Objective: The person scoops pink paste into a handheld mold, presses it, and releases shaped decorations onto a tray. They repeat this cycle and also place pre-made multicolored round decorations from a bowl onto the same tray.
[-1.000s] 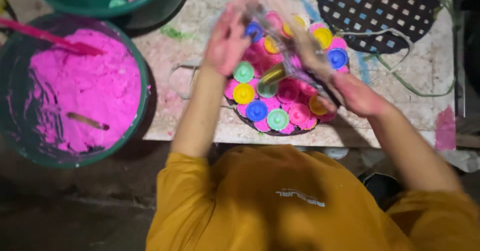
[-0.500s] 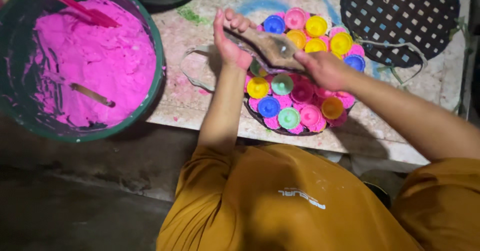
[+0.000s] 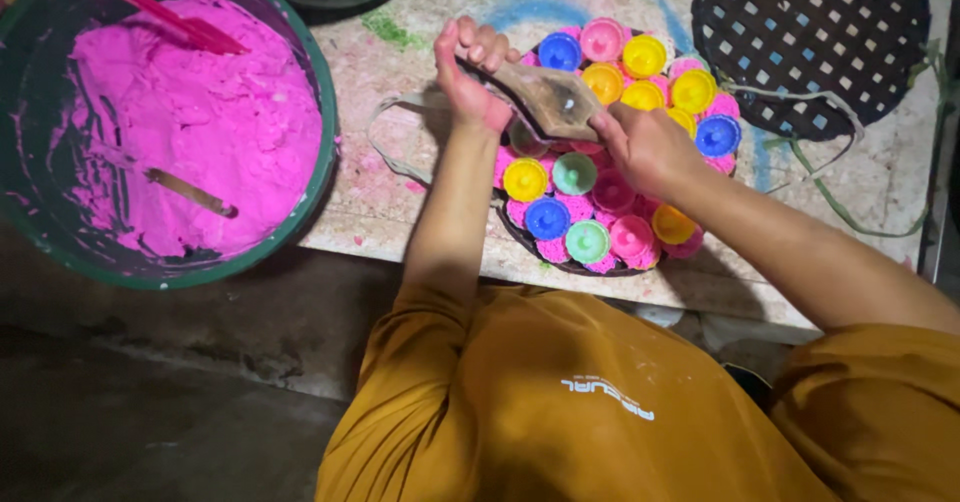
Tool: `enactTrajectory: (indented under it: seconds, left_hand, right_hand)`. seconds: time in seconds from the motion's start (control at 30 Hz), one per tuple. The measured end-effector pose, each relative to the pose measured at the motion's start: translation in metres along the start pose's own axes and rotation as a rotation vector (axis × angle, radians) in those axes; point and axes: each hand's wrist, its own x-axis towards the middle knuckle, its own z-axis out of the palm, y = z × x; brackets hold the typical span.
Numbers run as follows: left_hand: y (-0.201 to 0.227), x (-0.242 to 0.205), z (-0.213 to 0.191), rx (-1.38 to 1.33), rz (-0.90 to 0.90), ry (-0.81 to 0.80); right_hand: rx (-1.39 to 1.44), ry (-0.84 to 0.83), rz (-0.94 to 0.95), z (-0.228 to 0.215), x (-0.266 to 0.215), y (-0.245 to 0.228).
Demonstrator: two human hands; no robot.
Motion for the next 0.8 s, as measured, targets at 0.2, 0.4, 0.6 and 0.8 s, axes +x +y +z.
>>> enactTrajectory:
  seconds: [0.2, 0.4, 0.6, 0.8]
  left_hand:
    - [0.009, -0.005, -0.003, 0.045, -0.010, 0.030]
    - [-0.021, 0.000, -0.012, -0.014, 0.014, 0.129]
    - [-0.017, 0.024, -0.025, 0.030, -0.031, 0.009]
    - [0.008, -0.016, -0.067, 1.117, -0.401, -0.122]
  right_hand:
    - [0.103, -0.047, 0.013, 0.021, 0.000, 0.005]
    - [0.003, -0.027, -0.027, 0.006, 0.001, 0.023]
    - [0.100, 0.101, -0.092, 0.013, 0.010, 0.034]
    - [0.268, 0.114, -0.167, 0.020, 0.009, 0.064]
